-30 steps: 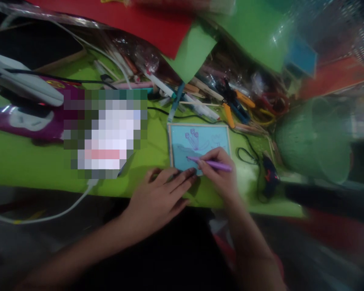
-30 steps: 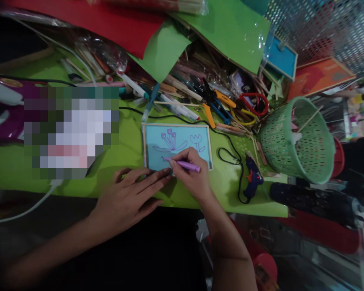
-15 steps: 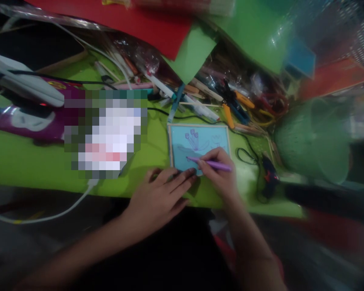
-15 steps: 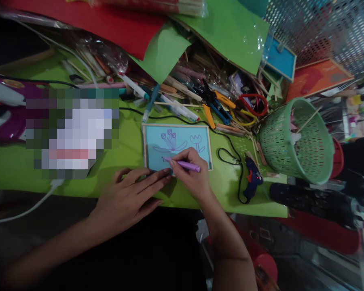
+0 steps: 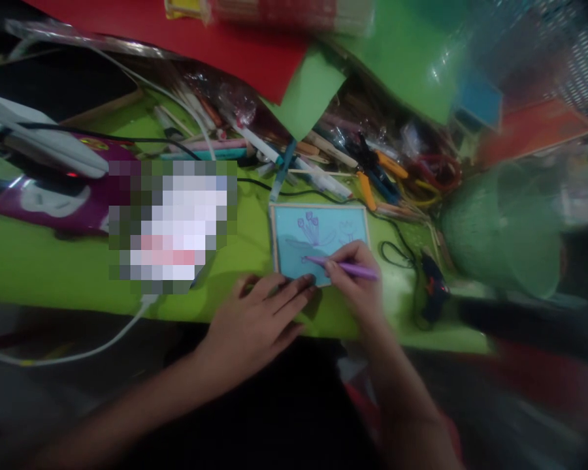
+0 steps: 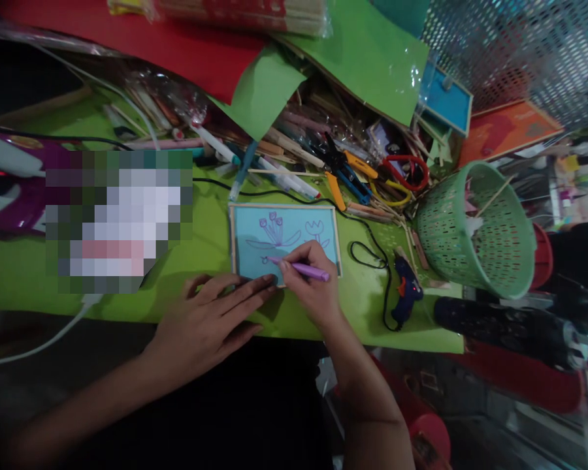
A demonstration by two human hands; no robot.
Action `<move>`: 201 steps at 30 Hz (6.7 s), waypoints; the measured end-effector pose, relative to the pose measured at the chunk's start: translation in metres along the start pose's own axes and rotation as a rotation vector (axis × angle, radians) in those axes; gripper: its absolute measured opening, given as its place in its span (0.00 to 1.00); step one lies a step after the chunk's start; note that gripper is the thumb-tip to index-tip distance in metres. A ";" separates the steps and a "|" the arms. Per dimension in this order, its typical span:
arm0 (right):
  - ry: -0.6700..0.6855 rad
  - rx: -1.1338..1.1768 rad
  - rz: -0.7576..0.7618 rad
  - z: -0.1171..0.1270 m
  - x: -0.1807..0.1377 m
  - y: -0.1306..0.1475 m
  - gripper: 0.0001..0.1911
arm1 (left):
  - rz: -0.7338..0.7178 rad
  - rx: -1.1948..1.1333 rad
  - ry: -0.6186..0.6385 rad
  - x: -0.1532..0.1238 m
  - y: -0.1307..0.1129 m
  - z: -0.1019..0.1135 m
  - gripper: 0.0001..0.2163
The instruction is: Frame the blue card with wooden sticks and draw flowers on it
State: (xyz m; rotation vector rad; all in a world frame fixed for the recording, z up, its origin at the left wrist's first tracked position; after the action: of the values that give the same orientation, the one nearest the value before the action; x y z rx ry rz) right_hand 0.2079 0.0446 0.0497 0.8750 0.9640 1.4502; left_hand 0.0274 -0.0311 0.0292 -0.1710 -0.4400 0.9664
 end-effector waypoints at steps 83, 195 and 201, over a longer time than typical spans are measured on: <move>0.042 0.068 -0.067 0.002 -0.004 -0.006 0.07 | -0.006 0.003 0.000 0.000 0.000 -0.001 0.19; 0.084 -0.035 0.043 -0.004 0.001 0.004 0.04 | -0.003 -0.013 -0.019 0.000 0.001 0.002 0.18; 0.071 -0.060 0.058 -0.005 0.001 0.002 0.04 | 0.002 -0.023 -0.028 0.001 0.001 0.001 0.17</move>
State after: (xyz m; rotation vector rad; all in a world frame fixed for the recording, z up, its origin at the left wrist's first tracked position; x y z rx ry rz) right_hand 0.2028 0.0447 0.0500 0.8184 0.9489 1.5611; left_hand 0.0267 -0.0296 0.0304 -0.1785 -0.4771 0.9669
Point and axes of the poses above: each hand's wrist, its own x-axis towards the middle knuckle, its own z-axis out of the back of the hand, y = z × x, the point moved 4 cm from there along x, towards the middle knuckle, and after that the axes turned 6 degrees about x, right-handed, at the moved point
